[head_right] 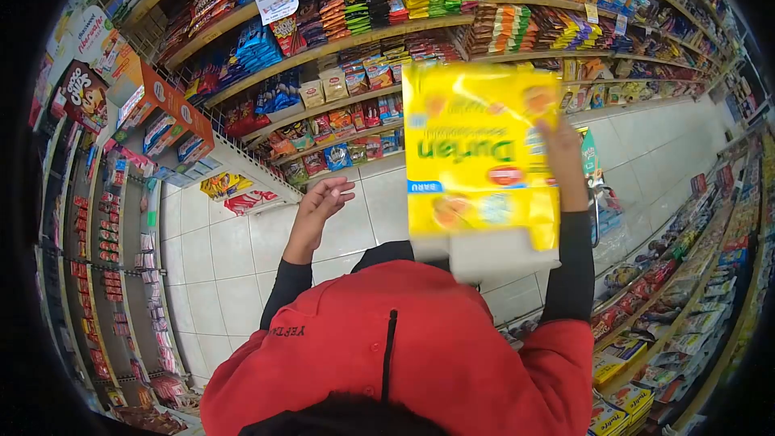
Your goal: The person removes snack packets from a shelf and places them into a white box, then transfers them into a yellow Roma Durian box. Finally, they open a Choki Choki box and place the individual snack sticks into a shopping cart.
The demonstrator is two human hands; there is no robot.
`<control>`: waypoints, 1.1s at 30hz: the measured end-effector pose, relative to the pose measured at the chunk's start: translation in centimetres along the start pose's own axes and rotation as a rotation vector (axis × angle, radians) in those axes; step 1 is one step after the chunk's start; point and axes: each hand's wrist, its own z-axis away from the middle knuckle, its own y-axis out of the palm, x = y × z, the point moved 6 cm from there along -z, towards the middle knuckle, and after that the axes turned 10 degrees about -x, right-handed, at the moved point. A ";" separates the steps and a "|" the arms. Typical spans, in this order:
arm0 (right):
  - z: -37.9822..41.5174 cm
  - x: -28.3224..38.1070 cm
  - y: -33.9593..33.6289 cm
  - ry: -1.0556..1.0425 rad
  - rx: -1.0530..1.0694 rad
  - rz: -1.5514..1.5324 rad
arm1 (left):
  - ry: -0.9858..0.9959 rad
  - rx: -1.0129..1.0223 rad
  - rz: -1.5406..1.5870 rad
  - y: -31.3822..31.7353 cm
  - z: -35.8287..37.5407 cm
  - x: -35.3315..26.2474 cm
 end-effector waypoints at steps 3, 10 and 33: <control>0.5 -0.6 -0.1 0.154 0.030 -0.104 | 0.033 0.064 -0.003 1.4 -0.5 -0.2; 2.8 -3.7 2.3 0.277 0.115 -0.039 | -0.014 0.165 0.049 4.1 -1.2 -1.8; 8.7 6.4 8.2 1.121 0.739 -1.149 | -0.148 0.420 0.379 5.9 -6.0 -0.7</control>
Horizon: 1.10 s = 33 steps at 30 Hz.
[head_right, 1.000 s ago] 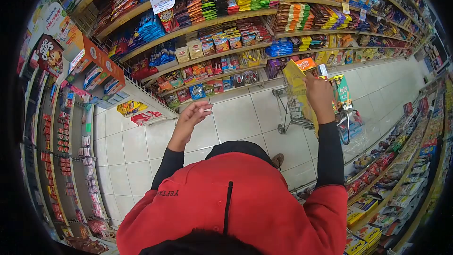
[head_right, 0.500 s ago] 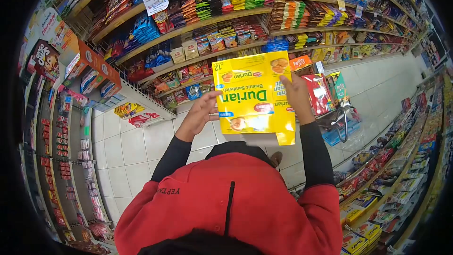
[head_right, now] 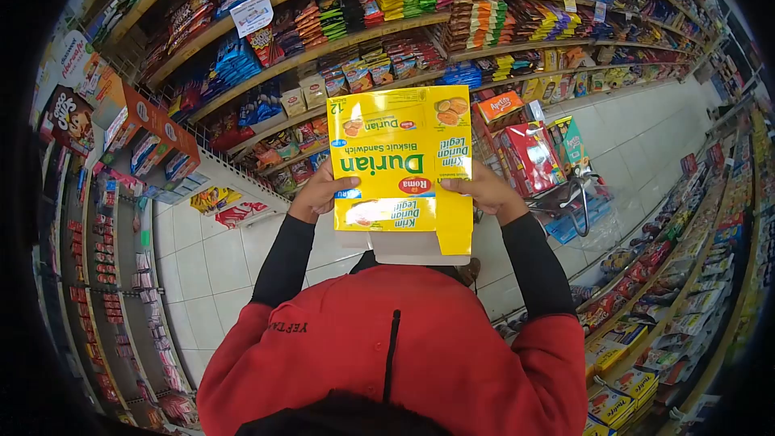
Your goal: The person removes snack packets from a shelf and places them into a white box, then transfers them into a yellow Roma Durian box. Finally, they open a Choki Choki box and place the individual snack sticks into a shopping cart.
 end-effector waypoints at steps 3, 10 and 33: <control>-0.5 -0.8 -1.1 -0.030 -0.033 -0.060 | -0.039 0.037 0.030 -0.1 0.0 -0.1; 0.7 -0.1 -0.6 -0.171 -0.090 -0.219 | 0.019 0.077 0.086 0.5 -0.1 -0.6; 6.7 12.3 -5.1 -0.548 -0.082 0.233 | -0.010 0.765 -0.794 16.3 -6.1 -0.8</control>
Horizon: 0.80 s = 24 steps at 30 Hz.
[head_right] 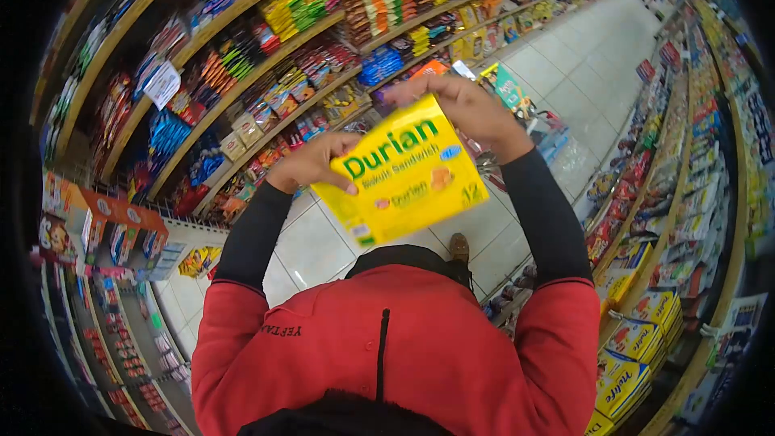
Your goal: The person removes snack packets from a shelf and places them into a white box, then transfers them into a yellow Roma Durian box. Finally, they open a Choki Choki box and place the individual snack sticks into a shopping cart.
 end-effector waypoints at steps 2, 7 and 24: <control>0.7 2.5 -2.0 0.052 -0.041 -0.358 | 0.046 -0.103 0.035 -0.1 -1.9 -2.0; 5.4 6.3 -6.8 0.069 -0.125 0.393 | 0.378 -0.381 -0.443 1.7 -6.8 -8.6; 28.4 10.2 -37.4 0.020 -1.087 0.425 | 0.458 -0.411 -0.703 20.5 -30.6 -8.9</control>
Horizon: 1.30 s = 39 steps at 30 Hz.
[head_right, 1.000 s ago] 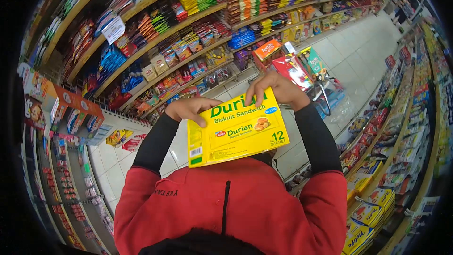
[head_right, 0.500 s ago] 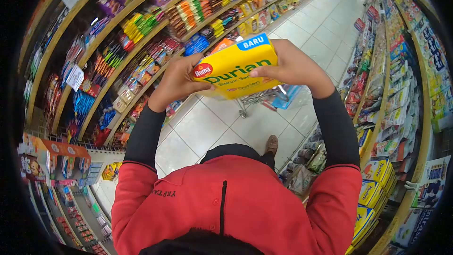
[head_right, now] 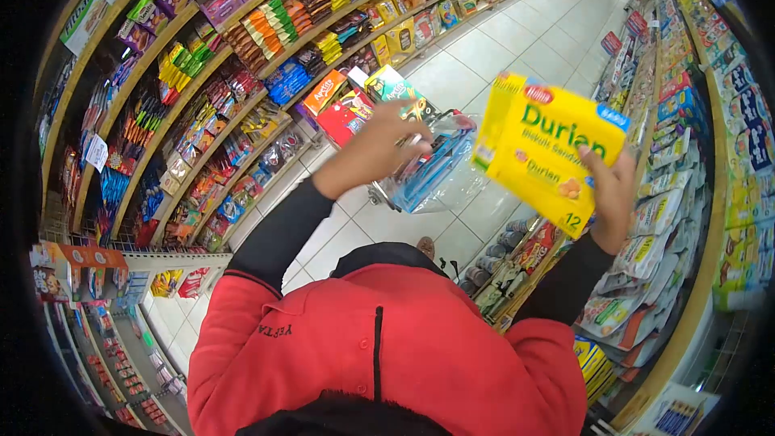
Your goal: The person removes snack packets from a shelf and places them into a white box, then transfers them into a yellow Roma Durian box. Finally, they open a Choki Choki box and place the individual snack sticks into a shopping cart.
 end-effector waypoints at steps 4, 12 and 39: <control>-2.1 -11.3 1.1 0.207 0.104 -0.043 | -0.039 0.303 -0.208 9.3 1.8 3.2; -1.8 -20.5 8.4 0.599 0.102 -0.132 | -0.130 0.402 -0.095 10.9 3.6 6.5; -6.4 -34.1 24.6 0.201 0.760 0.923 | -0.303 0.316 0.029 11.0 4.8 4.6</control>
